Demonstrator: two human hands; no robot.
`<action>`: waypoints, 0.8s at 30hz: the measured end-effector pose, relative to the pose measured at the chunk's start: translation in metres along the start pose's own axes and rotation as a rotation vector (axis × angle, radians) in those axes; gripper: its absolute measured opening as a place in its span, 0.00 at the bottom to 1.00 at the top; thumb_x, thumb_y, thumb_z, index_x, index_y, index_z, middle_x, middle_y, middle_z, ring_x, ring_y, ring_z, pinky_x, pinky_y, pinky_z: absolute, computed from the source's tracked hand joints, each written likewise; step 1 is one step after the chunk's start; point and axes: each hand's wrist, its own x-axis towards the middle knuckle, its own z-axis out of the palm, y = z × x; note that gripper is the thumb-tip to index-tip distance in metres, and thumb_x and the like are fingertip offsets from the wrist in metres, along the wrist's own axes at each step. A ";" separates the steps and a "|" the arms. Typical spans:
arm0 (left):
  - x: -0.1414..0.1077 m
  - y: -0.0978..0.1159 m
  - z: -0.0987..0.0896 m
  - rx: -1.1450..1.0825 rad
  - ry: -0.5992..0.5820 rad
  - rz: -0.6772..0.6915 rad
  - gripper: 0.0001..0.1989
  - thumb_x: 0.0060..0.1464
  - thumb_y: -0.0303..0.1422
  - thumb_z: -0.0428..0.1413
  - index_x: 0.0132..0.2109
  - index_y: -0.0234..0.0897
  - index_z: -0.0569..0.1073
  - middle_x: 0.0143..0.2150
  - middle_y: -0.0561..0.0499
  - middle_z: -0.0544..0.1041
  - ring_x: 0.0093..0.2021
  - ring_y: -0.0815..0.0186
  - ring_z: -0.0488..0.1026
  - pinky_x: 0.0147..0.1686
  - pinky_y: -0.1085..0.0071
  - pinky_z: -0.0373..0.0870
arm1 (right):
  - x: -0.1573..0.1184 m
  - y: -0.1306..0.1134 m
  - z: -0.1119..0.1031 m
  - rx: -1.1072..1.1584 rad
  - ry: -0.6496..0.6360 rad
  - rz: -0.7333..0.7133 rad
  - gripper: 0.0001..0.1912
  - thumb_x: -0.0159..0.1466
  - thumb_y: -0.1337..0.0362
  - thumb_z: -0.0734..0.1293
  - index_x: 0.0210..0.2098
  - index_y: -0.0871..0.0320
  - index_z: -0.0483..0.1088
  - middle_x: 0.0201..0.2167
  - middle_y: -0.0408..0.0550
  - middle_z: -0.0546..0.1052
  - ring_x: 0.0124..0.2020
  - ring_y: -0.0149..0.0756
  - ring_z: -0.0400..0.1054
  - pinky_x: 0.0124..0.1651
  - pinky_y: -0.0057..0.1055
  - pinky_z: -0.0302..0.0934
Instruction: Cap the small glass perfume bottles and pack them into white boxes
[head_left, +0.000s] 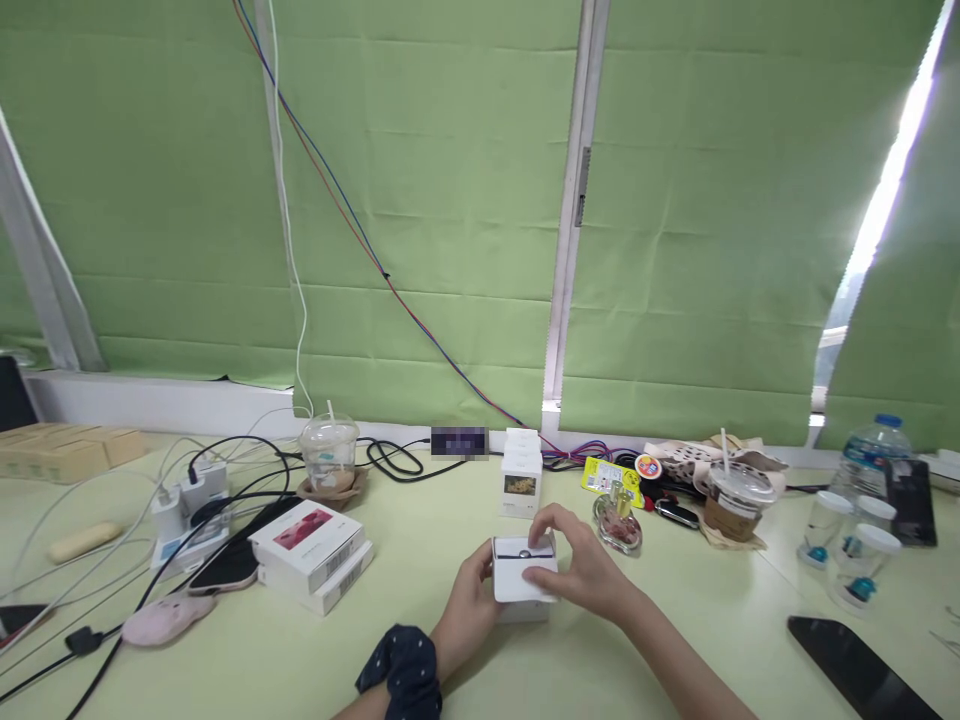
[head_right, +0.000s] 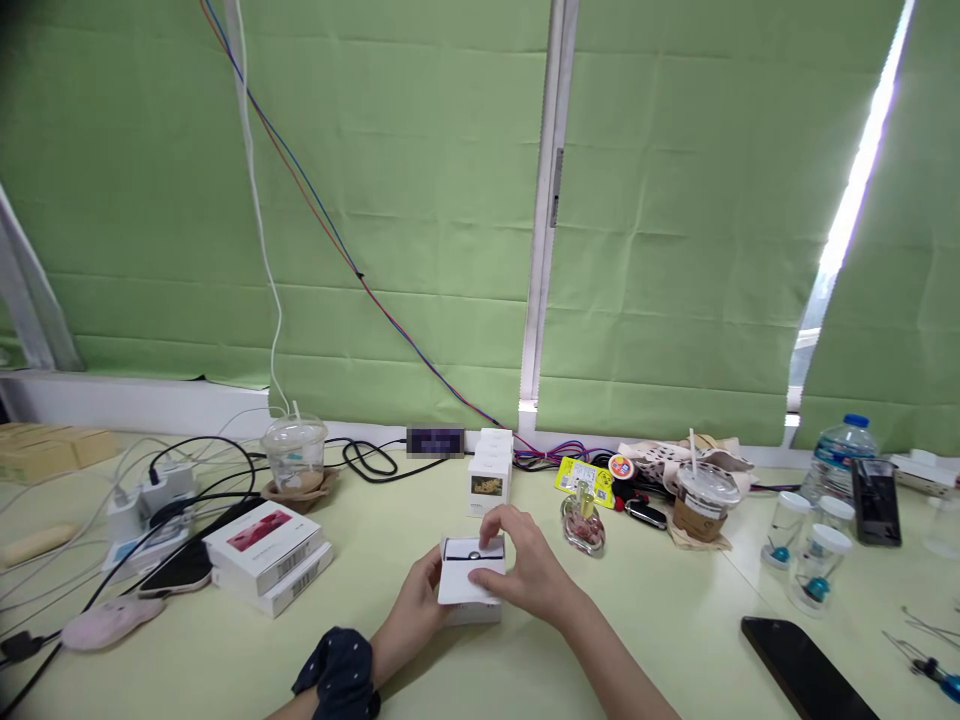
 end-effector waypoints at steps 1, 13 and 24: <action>-0.001 0.000 0.001 -0.012 0.016 -0.009 0.21 0.46 0.31 0.64 0.47 0.38 0.67 0.43 0.47 0.78 0.44 0.57 0.74 0.46 0.63 0.68 | 0.000 -0.001 0.000 0.007 0.001 0.018 0.15 0.51 0.71 0.71 0.36 0.54 0.64 0.35 0.44 0.71 0.39 0.38 0.65 0.44 0.35 0.59; -0.008 0.005 0.006 0.120 0.111 0.194 0.14 0.53 0.34 0.58 0.45 0.43 0.63 0.45 0.50 0.65 0.45 0.61 0.69 0.43 0.65 0.68 | 0.001 -0.007 -0.002 -0.026 -0.009 0.050 0.16 0.50 0.69 0.71 0.36 0.54 0.64 0.36 0.45 0.73 0.42 0.41 0.65 0.47 0.37 0.57; -0.007 0.002 0.002 0.093 0.051 0.108 0.13 0.55 0.33 0.57 0.44 0.43 0.61 0.44 0.50 0.70 0.45 0.61 0.71 0.42 0.64 0.68 | 0.000 -0.006 -0.001 -0.023 0.001 0.019 0.15 0.51 0.69 0.70 0.37 0.54 0.66 0.37 0.45 0.73 0.39 0.39 0.65 0.43 0.34 0.59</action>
